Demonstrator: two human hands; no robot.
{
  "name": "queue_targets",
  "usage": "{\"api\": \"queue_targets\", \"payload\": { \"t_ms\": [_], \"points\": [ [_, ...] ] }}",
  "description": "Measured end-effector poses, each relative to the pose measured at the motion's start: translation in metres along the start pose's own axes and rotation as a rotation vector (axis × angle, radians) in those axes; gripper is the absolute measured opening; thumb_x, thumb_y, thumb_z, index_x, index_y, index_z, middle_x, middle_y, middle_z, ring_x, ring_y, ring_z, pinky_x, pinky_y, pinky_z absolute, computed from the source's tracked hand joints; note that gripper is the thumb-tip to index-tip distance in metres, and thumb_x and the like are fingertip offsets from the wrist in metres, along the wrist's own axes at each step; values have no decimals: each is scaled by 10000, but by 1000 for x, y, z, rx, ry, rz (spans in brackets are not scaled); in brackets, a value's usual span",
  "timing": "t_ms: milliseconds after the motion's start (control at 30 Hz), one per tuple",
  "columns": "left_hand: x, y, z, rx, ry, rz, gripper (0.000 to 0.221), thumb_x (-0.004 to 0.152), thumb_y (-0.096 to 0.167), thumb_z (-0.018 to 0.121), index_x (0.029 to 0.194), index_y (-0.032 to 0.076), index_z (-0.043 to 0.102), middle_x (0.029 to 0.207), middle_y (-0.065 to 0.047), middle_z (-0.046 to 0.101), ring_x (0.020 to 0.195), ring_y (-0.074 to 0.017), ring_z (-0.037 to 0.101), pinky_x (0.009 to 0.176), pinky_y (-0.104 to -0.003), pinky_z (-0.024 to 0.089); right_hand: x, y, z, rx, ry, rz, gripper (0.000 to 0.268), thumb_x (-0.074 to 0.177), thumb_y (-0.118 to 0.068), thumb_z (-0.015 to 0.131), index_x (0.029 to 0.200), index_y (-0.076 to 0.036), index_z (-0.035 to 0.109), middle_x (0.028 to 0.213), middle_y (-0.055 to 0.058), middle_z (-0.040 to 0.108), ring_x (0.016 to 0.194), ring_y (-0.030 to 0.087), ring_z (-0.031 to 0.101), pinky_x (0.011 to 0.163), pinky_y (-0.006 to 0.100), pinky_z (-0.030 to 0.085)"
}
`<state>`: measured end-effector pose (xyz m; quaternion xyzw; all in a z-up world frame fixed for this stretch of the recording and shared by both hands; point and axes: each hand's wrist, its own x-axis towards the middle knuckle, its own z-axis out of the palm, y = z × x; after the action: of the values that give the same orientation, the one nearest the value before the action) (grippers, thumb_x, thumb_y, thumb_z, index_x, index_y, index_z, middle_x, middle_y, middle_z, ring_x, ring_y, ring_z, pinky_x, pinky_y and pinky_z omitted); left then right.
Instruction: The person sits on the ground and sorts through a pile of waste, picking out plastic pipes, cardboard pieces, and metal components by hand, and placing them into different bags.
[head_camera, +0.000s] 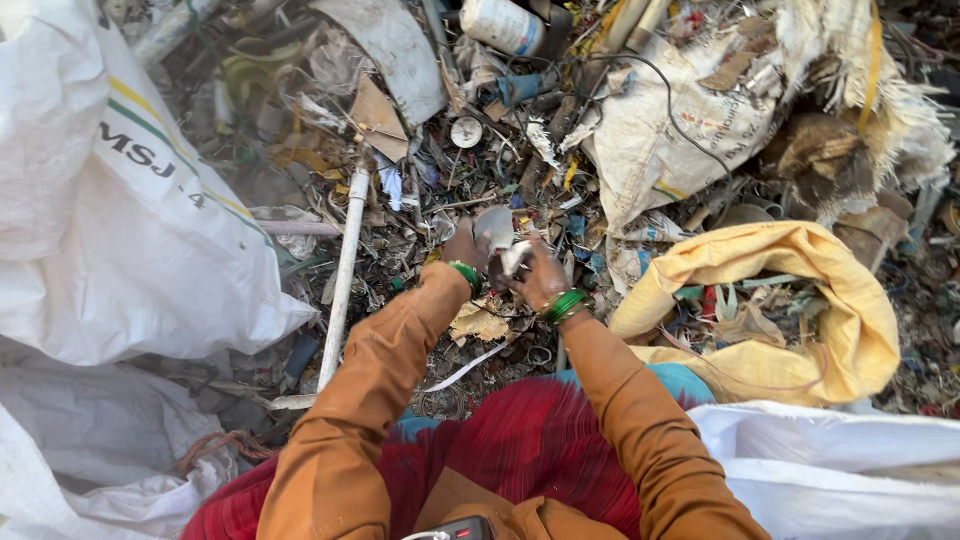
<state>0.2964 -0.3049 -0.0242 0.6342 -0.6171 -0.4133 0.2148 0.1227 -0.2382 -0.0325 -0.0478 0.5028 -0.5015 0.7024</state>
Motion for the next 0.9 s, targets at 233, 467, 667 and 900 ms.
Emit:
{"api": "queue_targets", "payload": {
  "t_ms": [233, 467, 667, 900],
  "points": [
    [-10, -67, 55, -805, -41, -366, 917, 834, 506, 784, 1449, 11, 317, 1254, -266, 595, 1053, -359, 683, 848, -456, 622, -37, 38, 39, -710, -249, -330, 1004, 1044, -591, 488, 1624, -80, -153, 1686, 243, 162, 1527, 354, 269, 1206, 456, 307],
    [-34, -117, 45, -1161, 9, -210, 566, 850, 360, 852, 1304, 70, 678, 991, -67, 663, 792, -186, 632, 645, -336, 513, -29, 25, 9, -939, 36, -294, 792, 879, -414, 611, 1572, -119, 366, 1510, 135, 646, 1092, 335, 726, 796, 480, 562],
    [-60, -103, 5, -1145, -129, -461, 399, 818, 358, 796, 1161, 168, 724, 729, -19, 665, 531, -157, 609, 468, -348, 514, 19, 12, -80, -1343, 478, -416, 707, 839, -229, 848, 1423, -54, 489, 1388, 282, 558, 1217, 400, 590, 1015, 474, 516],
    [-36, -143, 10, -1085, -20, -353, 441, 811, 378, 825, 1161, 144, 692, 801, -23, 716, 590, -156, 648, 501, -331, 525, 14, 43, -56, -1500, 168, -146, 652, 772, -180, 750, 1404, -223, 597, 1490, 168, 635, 1315, 335, 630, 1167, 440, 469]
  ]
}}
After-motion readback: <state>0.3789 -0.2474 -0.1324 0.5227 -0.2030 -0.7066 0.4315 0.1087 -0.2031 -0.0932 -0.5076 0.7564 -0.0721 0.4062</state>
